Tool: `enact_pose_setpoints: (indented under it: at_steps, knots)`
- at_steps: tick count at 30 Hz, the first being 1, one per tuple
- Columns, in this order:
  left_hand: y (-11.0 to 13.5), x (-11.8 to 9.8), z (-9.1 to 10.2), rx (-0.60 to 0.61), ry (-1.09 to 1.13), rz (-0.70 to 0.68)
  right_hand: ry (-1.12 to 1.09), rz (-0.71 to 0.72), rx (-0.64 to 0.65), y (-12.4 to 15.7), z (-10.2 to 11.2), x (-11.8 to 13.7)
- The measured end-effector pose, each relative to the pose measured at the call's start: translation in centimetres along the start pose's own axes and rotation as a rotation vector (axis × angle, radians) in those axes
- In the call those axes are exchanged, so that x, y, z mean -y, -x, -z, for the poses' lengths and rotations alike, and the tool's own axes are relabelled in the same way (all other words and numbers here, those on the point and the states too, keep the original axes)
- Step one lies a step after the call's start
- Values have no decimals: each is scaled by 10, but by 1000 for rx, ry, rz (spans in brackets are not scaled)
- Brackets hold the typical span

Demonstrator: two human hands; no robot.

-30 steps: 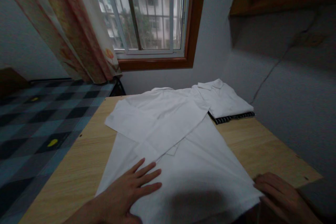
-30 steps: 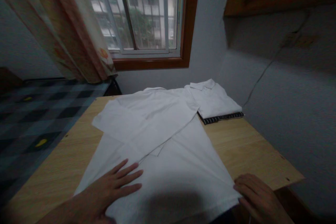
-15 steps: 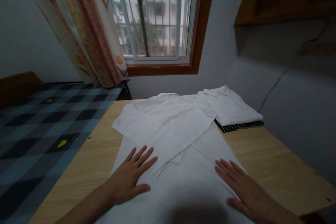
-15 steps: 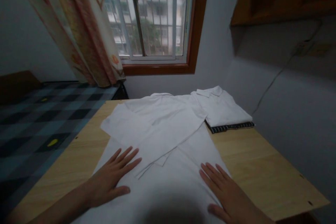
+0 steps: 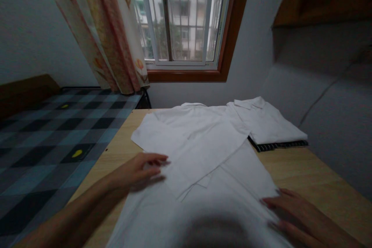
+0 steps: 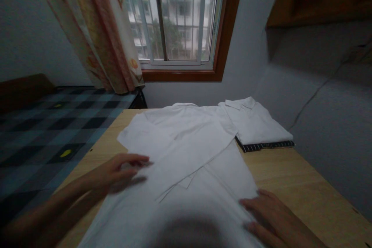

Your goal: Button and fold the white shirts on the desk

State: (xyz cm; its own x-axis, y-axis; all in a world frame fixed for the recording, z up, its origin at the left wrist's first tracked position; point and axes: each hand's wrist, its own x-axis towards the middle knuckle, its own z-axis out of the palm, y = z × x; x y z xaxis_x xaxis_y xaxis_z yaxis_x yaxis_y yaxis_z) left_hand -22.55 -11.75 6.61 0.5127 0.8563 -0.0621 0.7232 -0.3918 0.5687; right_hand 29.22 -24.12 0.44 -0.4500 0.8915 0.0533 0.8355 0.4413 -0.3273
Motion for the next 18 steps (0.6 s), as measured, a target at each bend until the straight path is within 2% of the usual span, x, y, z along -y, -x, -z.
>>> enact_pose_setpoints:
  at_steps: [2, 4, 7, 9, 11, 14, 18]
  knots:
    - [-29, 22, 30, -258, 38, 153, -79, 118, 41, -53, 10, 47]
    - [-58, 49, 54, -545, 66, 297, -138, 356, 73, -110, 8, 102]
    - [-90, 88, 71, -729, 193, 562, -143, 747, 126, -180, -12, 182]
    - [-101, 109, 72, -746, 183, 710, -118, 995, 144, -210, -29, 225]
    - [-105, 124, 70, -712, 100, 792, -80, 1121, 160, -232, -44, 254]
    - [-108, 138, 69, -612, 68, 832, -69, 1177, 225, -254, -61, 275]
    - [-112, 141, 77, -406, 116, 903, -31, 1165, 336, -272, -72, 286]
